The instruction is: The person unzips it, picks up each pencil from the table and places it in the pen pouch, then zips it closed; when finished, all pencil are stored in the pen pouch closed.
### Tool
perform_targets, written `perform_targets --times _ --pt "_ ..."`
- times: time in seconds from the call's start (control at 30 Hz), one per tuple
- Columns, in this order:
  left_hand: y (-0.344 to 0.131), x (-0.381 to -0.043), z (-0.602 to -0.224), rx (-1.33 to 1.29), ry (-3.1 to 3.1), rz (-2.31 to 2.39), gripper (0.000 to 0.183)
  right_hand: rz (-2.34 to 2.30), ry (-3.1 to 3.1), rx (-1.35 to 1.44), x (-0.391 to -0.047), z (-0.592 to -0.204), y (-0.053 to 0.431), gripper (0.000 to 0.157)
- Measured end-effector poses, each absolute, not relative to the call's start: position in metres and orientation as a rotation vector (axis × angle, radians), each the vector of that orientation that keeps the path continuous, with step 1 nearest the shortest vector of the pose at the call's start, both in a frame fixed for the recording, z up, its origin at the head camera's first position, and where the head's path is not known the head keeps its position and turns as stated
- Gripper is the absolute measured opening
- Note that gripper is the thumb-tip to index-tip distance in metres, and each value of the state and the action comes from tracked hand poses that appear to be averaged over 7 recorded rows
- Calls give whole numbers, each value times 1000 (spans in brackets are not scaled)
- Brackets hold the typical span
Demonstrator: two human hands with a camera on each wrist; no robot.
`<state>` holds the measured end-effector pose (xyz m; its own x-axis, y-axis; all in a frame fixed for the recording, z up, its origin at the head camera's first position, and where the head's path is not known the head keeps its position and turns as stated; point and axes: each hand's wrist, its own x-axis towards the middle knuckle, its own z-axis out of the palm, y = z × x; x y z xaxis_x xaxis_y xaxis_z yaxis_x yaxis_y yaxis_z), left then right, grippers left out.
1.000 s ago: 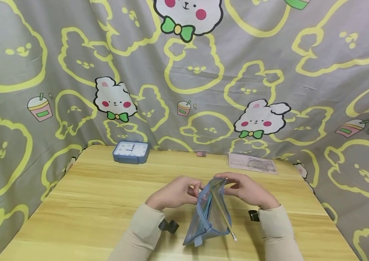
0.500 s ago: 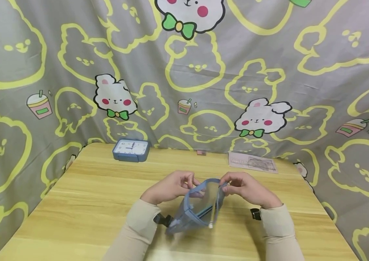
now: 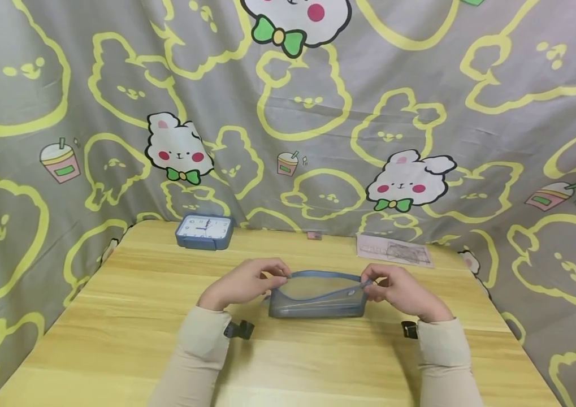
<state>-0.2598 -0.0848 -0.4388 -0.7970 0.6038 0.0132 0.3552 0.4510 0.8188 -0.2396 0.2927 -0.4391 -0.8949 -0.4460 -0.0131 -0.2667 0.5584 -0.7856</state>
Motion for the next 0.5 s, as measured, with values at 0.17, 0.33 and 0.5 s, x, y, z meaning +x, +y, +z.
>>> perform_targets --times 0.17,0.33,0.5 --pt "-91 -260 -434 862 2453 1161 20 -1186 2654 -516 -240 -436 293 8" --pt "-88 -261 -437 880 2519 1131 9 -1115 2739 -485 -239 -436 294 10" --pt "-83 -261 -440 839 2691 1150 14 -1136 2823 -479 -238 -436 293 6"
